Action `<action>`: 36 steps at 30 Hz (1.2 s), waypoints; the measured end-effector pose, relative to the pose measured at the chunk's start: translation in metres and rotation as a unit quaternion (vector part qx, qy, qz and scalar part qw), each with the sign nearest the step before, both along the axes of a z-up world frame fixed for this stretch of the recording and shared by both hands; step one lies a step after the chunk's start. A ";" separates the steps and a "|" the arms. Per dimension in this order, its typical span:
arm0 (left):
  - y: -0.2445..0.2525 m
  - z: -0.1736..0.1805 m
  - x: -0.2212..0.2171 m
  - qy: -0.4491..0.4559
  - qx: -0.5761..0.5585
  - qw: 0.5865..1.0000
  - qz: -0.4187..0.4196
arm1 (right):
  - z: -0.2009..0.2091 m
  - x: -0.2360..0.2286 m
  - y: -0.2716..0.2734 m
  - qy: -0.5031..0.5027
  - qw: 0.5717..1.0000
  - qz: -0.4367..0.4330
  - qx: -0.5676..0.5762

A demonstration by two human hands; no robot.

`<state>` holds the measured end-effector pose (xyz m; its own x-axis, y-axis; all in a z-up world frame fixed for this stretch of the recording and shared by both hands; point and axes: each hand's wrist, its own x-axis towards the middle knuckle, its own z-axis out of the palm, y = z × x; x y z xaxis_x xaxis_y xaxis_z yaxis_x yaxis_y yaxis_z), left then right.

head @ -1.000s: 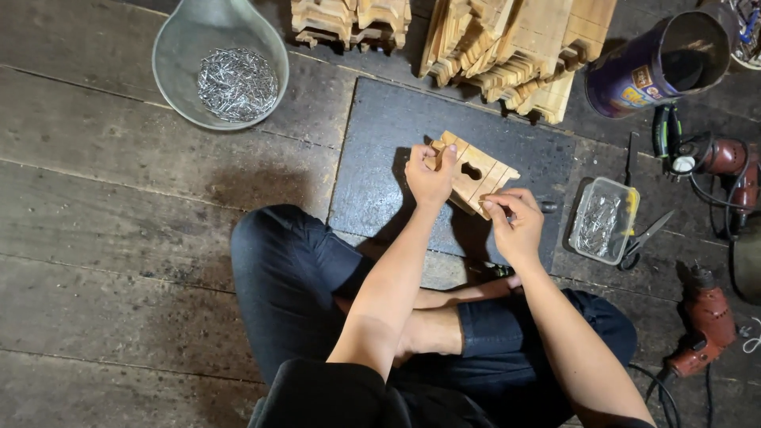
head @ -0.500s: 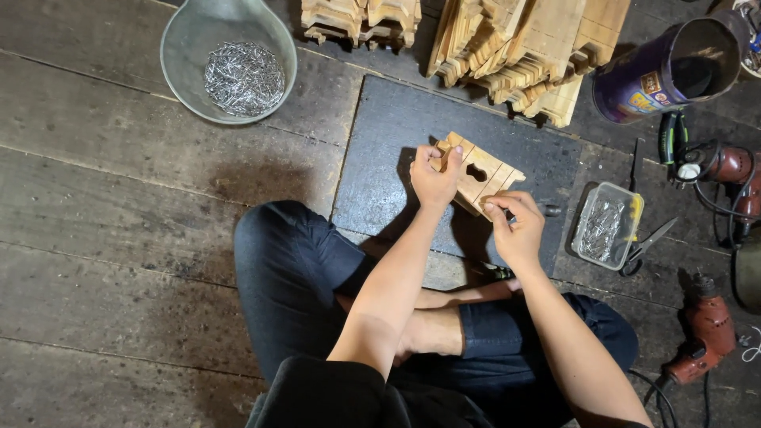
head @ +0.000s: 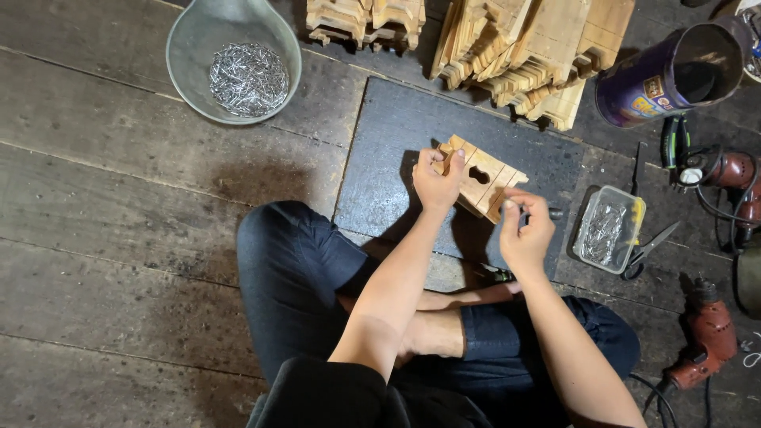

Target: Assembling small wooden components by aligning pieces and hammering in nails while sitting on the floor.

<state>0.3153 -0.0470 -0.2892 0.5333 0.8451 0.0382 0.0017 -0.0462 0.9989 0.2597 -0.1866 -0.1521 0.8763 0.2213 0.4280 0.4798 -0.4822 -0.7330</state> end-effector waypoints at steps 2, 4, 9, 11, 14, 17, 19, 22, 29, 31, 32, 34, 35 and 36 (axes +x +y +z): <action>-0.002 -0.001 0.001 0.024 -0.012 1.000 -0.009 | -0.008 0.002 -0.011 -0.004 1.000 -0.010 -0.026; -0.003 -0.003 0.003 0.028 -0.012 0.999 -0.008 | -0.002 0.004 -0.009 -0.012 0.999 0.007 -0.042; -0.004 -0.007 0.004 0.044 -0.012 0.999 -0.011 | -0.004 0.006 -0.013 0.015 0.998 0.045 -0.049; -0.004 -0.007 0.003 0.041 -0.009 0.999 -0.012 | -0.003 0.007 -0.014 0.005 0.997 0.050 -0.054; -0.001 -0.006 0.003 0.014 -0.020 1.000 -0.015 | 0.003 0.010 -0.009 -0.010 0.997 0.057 -0.048; -0.002 -0.008 0.004 0.016 -0.016 1.000 -0.012 | 0.000 0.010 -0.012 -0.002 0.998 0.049 -0.049; -0.002 -0.008 0.003 0.021 -0.014 1.000 -0.011 | -0.002 0.011 -0.013 0.003 0.997 0.046 -0.067; -0.001 -0.008 0.003 0.024 -0.014 1.000 -0.008 | -0.009 0.015 -0.016 -0.007 0.991 0.047 -0.124; -0.001 -0.008 0.003 0.002 -0.009 1.000 0.001 | -0.013 0.022 -0.014 -0.062 0.969 0.079 -0.227; 0.000 -0.003 0.001 -0.003 -0.005 1.000 0.000 | -0.013 0.023 -0.013 -0.080 0.962 0.079 -0.249; 0.000 -0.001 0.001 -0.008 -0.001 1.000 0.000 | -0.014 0.023 -0.012 -0.098 0.954 0.079 -0.271; 0.000 0.002 -0.002 -0.008 0.002 1.000 0.001 | -0.014 0.024 -0.014 -0.101 0.954 0.075 -0.271; 0.000 0.004 -0.003 -0.007 0.004 1.000 0.003 | -0.015 0.025 -0.015 -0.104 0.954 0.071 -0.271; 0.001 0.004 -0.001 -0.008 0.004 1.000 0.004 | -0.016 0.027 -0.015 -0.105 0.954 0.072 -0.271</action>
<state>0.3139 -0.0462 -0.2855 0.5264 0.8486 0.0527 -0.0129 -0.0540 0.9985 0.2866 -0.2016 -0.1684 0.7277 0.5719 0.3786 0.6784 -0.6815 -0.2745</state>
